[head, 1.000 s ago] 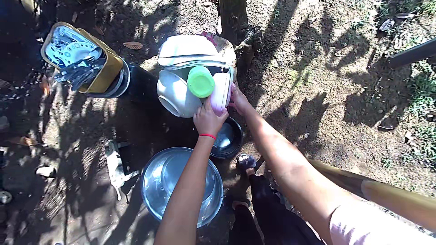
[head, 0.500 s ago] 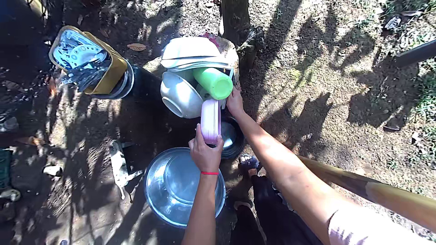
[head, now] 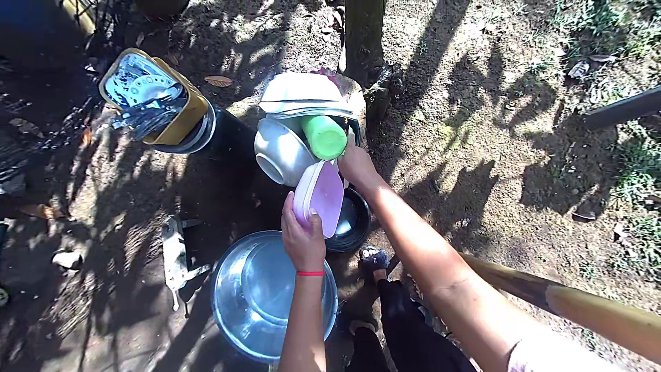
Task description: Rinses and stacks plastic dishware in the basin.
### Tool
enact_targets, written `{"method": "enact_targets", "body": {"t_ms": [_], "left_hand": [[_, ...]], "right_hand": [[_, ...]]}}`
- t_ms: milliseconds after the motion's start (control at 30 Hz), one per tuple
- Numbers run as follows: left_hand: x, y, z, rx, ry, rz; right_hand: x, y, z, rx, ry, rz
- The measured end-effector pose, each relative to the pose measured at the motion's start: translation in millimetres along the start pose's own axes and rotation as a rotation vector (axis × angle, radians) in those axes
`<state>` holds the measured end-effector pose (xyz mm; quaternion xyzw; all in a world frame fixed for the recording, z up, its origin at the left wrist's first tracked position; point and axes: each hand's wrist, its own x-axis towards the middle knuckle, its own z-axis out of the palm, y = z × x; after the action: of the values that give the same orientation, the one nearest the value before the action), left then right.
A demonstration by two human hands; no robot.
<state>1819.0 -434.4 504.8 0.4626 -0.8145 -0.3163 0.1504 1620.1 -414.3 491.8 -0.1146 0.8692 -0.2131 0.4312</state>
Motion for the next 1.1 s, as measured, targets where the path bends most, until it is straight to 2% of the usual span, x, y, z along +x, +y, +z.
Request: {"method": "enact_targets", "body": {"t_ms": [100,233,300,400,467,533,633,833,933,1100], "left_hand": [[3,6,-21,0.011,-0.004,0.065],[21,16,-48,-0.089,-0.189,-0.006],[43,12,-54,-0.120,-0.376,-0.033],[85,9,-50,-0.079,-0.752,0.075],[112,21,-35,0.010,-0.951,0.109],[135,32,-18,0.160,-1.071,0.140],[150,52,-13,0.304,-1.108,0.165],[146,57,-21,0.372,-1.021,0.074],[145,55,-21,0.372,-1.006,0.069],[144,51,-19,0.398,-0.990,0.090]], "right_hand": [[5,-8,-6,-0.020,0.005,-0.065],[9,-18,-12,-0.006,0.002,-0.178],[13,-13,-15,0.021,0.012,-0.239],[20,4,-18,0.095,0.034,-0.330],[24,9,-22,0.091,0.038,-0.365],[24,8,-25,0.055,0.014,-0.383],[22,10,-34,-0.021,0.005,-0.340],[10,31,-52,-0.055,0.146,-0.020],[22,36,-59,0.030,0.183,-0.045],[45,27,-48,0.007,0.209,-0.036]]}}
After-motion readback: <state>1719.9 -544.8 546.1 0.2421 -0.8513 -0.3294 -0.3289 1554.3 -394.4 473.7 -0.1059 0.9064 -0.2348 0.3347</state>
